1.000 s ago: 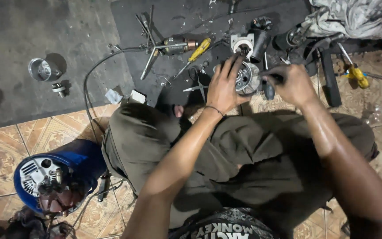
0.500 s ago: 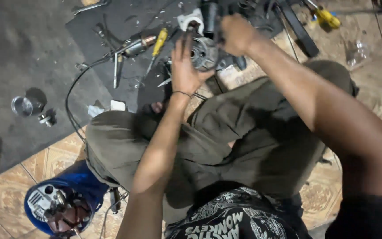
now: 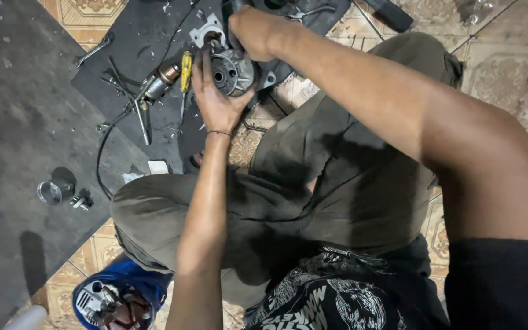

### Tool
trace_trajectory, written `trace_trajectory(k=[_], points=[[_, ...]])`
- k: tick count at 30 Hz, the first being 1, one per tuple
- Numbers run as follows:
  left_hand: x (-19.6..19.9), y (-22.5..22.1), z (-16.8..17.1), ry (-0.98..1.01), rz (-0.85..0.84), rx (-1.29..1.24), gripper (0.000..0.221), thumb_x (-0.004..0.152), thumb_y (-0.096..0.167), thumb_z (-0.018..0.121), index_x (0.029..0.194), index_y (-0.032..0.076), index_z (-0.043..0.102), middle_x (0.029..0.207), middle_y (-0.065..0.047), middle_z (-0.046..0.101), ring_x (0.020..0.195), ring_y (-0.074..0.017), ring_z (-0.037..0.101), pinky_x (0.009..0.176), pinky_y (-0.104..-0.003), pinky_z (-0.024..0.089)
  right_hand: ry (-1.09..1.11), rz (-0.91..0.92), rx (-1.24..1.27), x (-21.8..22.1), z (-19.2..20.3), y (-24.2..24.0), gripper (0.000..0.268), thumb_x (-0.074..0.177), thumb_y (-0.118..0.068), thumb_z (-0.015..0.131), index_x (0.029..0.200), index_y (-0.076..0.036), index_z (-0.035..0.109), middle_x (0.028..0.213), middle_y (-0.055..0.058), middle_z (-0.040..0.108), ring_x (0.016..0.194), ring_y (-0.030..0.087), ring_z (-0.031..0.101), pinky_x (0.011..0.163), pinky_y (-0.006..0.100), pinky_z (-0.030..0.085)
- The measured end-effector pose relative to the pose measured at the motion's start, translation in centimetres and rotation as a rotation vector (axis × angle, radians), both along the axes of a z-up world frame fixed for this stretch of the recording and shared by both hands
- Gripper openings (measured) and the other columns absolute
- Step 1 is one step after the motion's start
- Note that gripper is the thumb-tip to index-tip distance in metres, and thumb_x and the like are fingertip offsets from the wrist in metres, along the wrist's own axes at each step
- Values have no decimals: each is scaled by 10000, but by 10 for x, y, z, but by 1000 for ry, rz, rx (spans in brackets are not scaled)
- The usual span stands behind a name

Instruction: Inspecting and assembling the internal components of a mechanical unit on a workshop floor.

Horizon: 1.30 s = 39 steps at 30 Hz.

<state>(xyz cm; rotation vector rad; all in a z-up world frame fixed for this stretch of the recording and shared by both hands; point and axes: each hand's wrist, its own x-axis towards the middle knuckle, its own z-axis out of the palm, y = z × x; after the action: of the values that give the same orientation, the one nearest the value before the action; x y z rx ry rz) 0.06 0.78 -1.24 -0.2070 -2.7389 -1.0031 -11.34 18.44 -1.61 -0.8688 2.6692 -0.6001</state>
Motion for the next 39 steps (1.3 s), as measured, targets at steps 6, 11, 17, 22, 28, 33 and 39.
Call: trace_trajectory(k=[6,11,17,22,28,33,39], points=[[-1,2,1,-32,31,-32,1148,615,502,1001,1474,-15,442,1471,-235,507,1342,-393,560,1180,-467,456,-77,19,-181,11,15,12,210,744,60,767,907,-66,806,875,80,778,713,294,704,740,415,577],[0,0,-5,-40,37,-43,1174,616,488,1023,1503,9,422,1502,-228,488,1378,-387,536,1206,-461,437,-154,-5,-164,18,28,18,243,746,64,797,945,-76,796,907,73,778,764,280,715,800,425,578],[-1,-2,-8,-73,40,-64,1183,599,464,1038,1498,-2,427,1511,-245,474,1393,-395,516,1218,-461,421,19,35,-8,23,23,7,161,783,79,661,918,16,721,945,248,726,766,424,711,737,493,586],[0,-5,-12,-24,-13,-15,1157,613,399,1031,1506,10,406,1515,-210,471,1396,-383,514,1223,-454,411,92,40,54,24,24,-4,149,808,73,652,933,94,731,996,279,725,778,402,728,730,463,614],[0,-1,-6,-33,15,-32,1229,564,485,1056,1490,-23,430,1501,-232,479,1384,-388,528,1216,-464,434,64,45,-2,25,20,-5,107,821,83,657,915,58,703,984,256,702,778,381,712,733,461,606],[1,-3,-15,-19,19,-53,1252,602,636,984,1513,1,406,1522,-244,461,1407,-401,513,1223,-494,426,60,10,13,26,29,-3,157,751,109,672,898,114,728,925,309,704,679,389,704,631,442,595],[4,1,-13,4,29,-125,1186,608,394,1063,1513,23,394,1529,-214,459,1403,-390,515,1215,-472,427,22,-28,55,30,34,-2,201,735,121,679,928,121,738,957,342,704,713,404,724,620,460,617]])
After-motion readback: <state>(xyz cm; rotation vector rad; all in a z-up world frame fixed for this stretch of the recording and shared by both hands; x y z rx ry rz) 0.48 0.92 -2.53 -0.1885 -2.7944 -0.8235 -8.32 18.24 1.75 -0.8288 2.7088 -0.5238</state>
